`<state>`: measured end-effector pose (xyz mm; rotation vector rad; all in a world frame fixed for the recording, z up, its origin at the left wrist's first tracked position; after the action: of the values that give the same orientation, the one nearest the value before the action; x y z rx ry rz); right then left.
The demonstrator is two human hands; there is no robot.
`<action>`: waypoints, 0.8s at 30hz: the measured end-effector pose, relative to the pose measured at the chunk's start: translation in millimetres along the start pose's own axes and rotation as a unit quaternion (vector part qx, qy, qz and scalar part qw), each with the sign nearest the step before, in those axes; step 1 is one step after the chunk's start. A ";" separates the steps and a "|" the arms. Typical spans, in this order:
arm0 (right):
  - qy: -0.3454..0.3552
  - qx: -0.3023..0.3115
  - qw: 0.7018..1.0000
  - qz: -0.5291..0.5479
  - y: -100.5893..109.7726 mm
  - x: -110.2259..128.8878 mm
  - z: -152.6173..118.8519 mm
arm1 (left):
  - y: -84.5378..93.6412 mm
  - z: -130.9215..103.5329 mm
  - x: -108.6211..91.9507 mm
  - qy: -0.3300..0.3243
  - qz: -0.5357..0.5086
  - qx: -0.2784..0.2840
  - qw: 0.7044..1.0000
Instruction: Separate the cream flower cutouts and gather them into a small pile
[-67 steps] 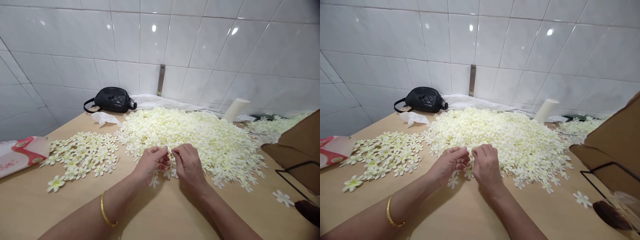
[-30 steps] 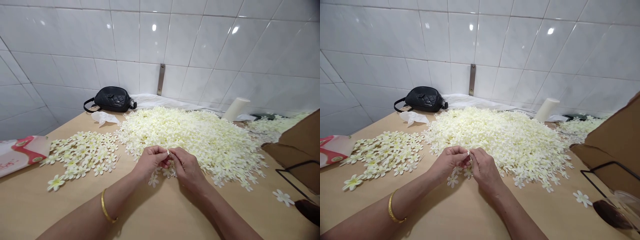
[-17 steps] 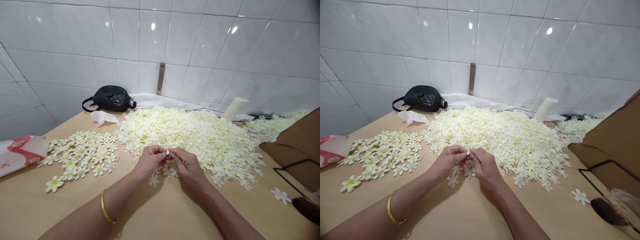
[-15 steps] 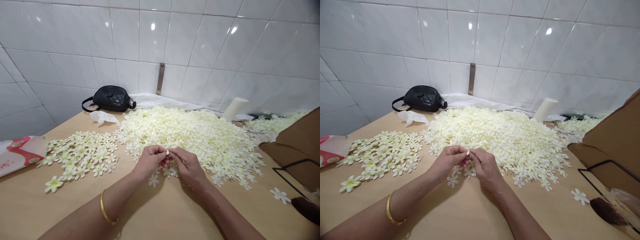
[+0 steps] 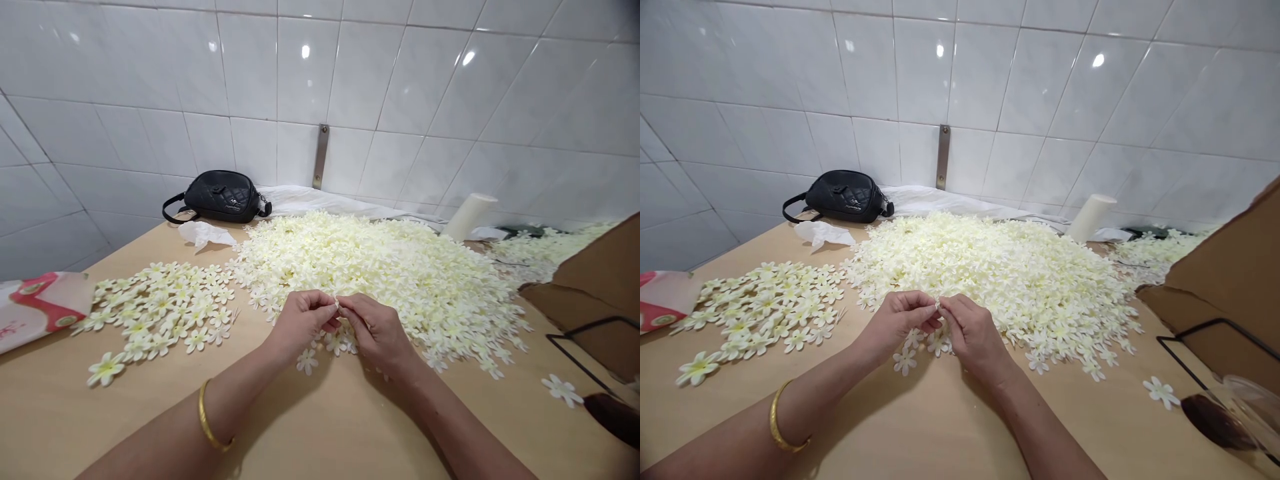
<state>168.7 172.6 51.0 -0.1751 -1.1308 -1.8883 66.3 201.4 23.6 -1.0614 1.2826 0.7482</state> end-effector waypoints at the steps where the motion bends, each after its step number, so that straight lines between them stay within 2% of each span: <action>1: 0.003 -0.001 1.000 -0.006 -0.4 0.5 -0.5 | 0.2 0.1 -0.5 -0.004 0.004 -0.003 1.000; 8: -0.013 0.005 0.995 -0.096 -3.4 5.9 -2.5 | -1.3 -0.1 -3.2 -0.019 0.020 -0.005 1.000; 11: -0.027 0.001 0.995 -0.098 -3.2 8.4 -2.2 | -1.5 0.0 -4.4 -0.020 0.024 -0.001 1.000; 17: -0.080 -0.021 0.996 0.018 1.4 6.8 -1.0 | -2.1 -0.3 -7.0 -0.016 0.005 0.014 1.000; 21: -0.131 -0.035 0.984 0.115 1.3 -0.8 -1.9 | -3.8 -1.1 -8.0 -0.008 -0.026 0.021 0.999; 24: -0.137 -0.037 0.981 0.135 0.5 -1.7 -2.0 | -3.1 -2.2 -10.7 -0.024 -0.002 0.010 1.000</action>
<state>170.7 172.0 49.4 -0.6160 -1.1537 -1.6976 66.4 199.5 34.8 -1.0244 1.2440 0.7515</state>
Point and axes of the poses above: each hand's wrist, its own z-axis towards the middle knuckle, its own y-axis out of the back of the hand, x = y × z, the point moved 7 cm from there along z, towards the middle knuckle
